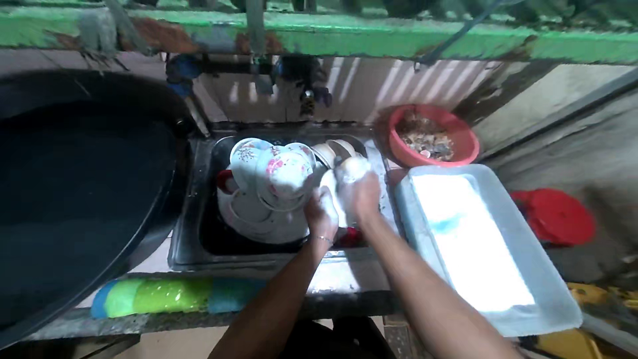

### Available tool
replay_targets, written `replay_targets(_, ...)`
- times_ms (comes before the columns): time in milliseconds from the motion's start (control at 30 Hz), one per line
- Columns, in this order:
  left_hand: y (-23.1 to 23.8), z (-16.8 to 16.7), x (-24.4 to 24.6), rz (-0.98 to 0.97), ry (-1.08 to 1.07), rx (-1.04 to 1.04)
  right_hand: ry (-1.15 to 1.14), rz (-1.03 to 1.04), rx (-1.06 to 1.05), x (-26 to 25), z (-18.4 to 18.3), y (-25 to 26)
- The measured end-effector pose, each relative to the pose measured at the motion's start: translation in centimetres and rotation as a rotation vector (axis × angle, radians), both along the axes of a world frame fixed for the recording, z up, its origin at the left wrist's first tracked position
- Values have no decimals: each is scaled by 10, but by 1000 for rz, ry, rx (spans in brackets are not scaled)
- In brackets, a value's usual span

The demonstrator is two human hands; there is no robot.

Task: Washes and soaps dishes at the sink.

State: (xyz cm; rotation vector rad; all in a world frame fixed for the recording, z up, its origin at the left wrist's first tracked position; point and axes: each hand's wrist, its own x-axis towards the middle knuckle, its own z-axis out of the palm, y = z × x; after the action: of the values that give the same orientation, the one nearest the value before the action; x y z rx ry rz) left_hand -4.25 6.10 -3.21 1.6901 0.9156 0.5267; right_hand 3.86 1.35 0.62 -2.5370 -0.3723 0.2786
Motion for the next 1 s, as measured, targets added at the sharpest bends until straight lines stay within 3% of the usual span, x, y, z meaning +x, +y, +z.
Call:
replay_targets(100,23,-3,4,168,-53,-108,-67,32,-21,-45,-2,5)
replay_targets(200,32,-3,-14,133,-141,-160,128,-152,267,0,-29,-13)
replay_targets(300,34,-18,-19,108,-207,-273,719,39,708,28,-21,-33)
replay_targets(333,37,-26,-17,94,-191,-282,914,171,798,26,-11,-36)
replay_targets(367,41,-32,-14,62,-157,-271,947,248,782,19,0,-33)
replay_targets(467,51,-18,-10,-52,-114,-405,481,345,349,-6,18,-12)
replay_targets(533,57,9,-11,-162,-225,-726,111,525,53,-24,6,-5)
replay_targets(600,73,19,-17,-187,-331,-986,-136,790,-59,-41,0,-8)
replay_targets(667,87,15,-27,-124,-369,-1037,-151,953,-76,-40,-2,-20)
replay_targets(733,80,12,-36,-90,-374,-1004,-217,937,-95,-21,-21,-32)
replay_targets(800,55,6,-35,-90,-321,-959,-240,724,-195,-6,-31,-25)
replay_targets(867,40,1,-24,-22,-300,-879,-118,504,-274,-18,-25,-3)
replay_targets(1000,56,-1,-34,165,-354,-740,-103,697,-250,-34,-38,-5)
